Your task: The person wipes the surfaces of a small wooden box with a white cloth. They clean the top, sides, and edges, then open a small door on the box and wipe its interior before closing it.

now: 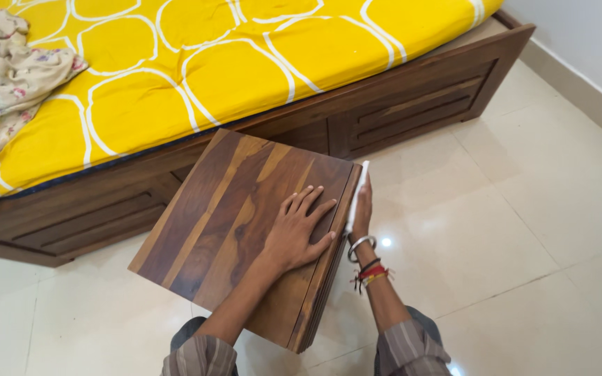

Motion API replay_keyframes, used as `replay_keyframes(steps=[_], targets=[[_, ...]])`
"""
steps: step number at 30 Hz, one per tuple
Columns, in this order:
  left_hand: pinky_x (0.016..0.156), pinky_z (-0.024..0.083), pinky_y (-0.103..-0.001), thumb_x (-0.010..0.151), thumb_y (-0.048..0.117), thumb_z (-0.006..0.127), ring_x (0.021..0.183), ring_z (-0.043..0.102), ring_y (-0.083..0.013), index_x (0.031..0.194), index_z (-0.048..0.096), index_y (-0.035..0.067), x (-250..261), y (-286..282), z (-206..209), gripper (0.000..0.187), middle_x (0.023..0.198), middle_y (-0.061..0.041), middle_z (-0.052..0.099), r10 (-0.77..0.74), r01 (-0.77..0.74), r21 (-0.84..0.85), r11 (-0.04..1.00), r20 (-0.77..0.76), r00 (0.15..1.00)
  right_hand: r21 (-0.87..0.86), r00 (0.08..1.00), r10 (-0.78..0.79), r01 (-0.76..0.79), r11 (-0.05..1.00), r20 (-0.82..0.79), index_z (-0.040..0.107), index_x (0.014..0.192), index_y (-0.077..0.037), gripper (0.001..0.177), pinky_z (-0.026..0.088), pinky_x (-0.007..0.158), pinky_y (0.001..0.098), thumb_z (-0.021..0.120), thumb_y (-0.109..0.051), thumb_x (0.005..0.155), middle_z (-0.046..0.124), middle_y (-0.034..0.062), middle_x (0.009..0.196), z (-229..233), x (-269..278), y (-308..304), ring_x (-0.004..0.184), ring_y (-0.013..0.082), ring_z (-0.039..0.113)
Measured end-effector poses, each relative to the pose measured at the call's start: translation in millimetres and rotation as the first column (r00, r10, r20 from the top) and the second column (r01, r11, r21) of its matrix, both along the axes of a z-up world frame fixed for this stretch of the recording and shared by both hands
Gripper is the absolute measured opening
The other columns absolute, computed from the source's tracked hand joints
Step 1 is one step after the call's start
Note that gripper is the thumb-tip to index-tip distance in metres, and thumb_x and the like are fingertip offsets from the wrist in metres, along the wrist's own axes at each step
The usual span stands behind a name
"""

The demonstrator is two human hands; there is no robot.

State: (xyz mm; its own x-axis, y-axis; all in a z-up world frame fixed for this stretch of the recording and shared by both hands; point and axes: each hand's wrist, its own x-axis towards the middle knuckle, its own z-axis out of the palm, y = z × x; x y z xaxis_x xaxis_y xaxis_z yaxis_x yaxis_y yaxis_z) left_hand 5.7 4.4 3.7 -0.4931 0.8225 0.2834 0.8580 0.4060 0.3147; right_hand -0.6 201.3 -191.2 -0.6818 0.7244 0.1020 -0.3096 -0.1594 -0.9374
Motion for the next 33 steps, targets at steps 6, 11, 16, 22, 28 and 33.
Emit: replay_keyframes(steps=[6, 11, 16, 22, 28, 33], targets=[[0.123, 0.020, -0.052, 0.092, 0.047, 0.059, 0.151, 0.030, -0.0341, 0.146, 0.054, 0.016, 0, -1, 1, 0.063, 0.157, -0.017, 0.042, -0.006, 0.006, 0.010, 1.000, 0.010, 1.000, 0.003, 0.993, 0.077, -0.077, 0.997, -0.094, 0.037, 0.157, -0.003, 0.059, 0.042, 0.115, 0.0338, 0.034, -0.041, 0.112, 0.050, 0.0158, 0.153, -70, -2, 11, 0.138, 0.0222, 0.052], [0.123, 0.020, -0.053, 0.092, 0.047, 0.059, 0.151, 0.031, -0.0349, 0.146, 0.054, 0.016, 1, -3, 2, 0.063, 0.157, -0.017, 0.042, -0.014, 0.014, 0.024, 1.000, 0.008, 1.000, 0.215, 0.992, -0.058, 0.033, 0.976, 0.108, 0.040, 0.156, -0.003, 0.053, 0.039, 0.119, 0.0342, 0.048, -0.020, 0.106, 0.050, 0.0153, 0.155, -123, 22, 3, 0.141, 0.0203, 0.049], [0.123, 0.021, -0.053, 0.092, 0.047, 0.060, 0.151, 0.031, -0.0355, 0.146, 0.054, 0.016, 1, -3, 2, 0.063, 0.157, -0.017, 0.042, -0.013, 0.013, 0.021, 1.000, 0.005, 1.000, 0.033, 0.940, -0.075, 0.068, 0.997, 0.333, 0.049, 0.154, -0.006, 0.052, 0.049, 0.107, 0.0359, 0.047, -0.022, 0.105, 0.063, 0.0142, 0.147, -103, 39, -19, 0.129, 0.0254, 0.061], [0.123, 0.021, -0.053, 0.092, 0.047, 0.060, 0.150, 0.031, -0.0355, 0.146, 0.054, 0.017, 0, -2, 1, 0.062, 0.157, -0.017, 0.043, -0.020, 0.020, 0.027, 0.999, 0.004, 1.000, 0.213, 0.998, -0.056, 0.056, 0.975, -0.007, 0.035, 0.160, -0.004, 0.054, 0.040, 0.116, 0.0361, 0.037, -0.028, 0.112, 0.047, 0.0151, 0.158, -86, 5, 4, 0.141, 0.0236, 0.048], [0.123, 0.021, -0.053, 0.091, 0.047, 0.060, 0.151, 0.032, -0.0346, 0.145, 0.055, 0.017, 0, -3, 0, 0.062, 0.157, -0.017, 0.044, -0.021, 0.020, 0.025, 0.999, 0.013, 1.000, -0.061, 0.996, 0.066, -0.062, 0.996, 0.063, 0.052, 0.143, -0.003, 0.045, 0.052, 0.102, 0.0379, 0.036, -0.026, 0.108, 0.065, 0.0124, 0.129, -131, -1, 15, 0.116, 0.0237, 0.063], [0.123, 0.021, -0.053, 0.091, 0.047, 0.060, 0.150, 0.031, -0.0343, 0.146, 0.055, 0.017, 0, -2, 2, 0.062, 0.156, -0.016, 0.043, -0.019, 0.019, 0.015, 1.000, 0.007, 1.000, 0.263, 0.831, -0.227, 0.101, 0.960, 0.508, 0.064, 0.127, -0.006, 0.035, 0.053, 0.088, 0.0433, 0.046, -0.022, 0.103, 0.072, 0.0185, 0.109, -141, 15, -6, 0.100, 0.0342, 0.069]])
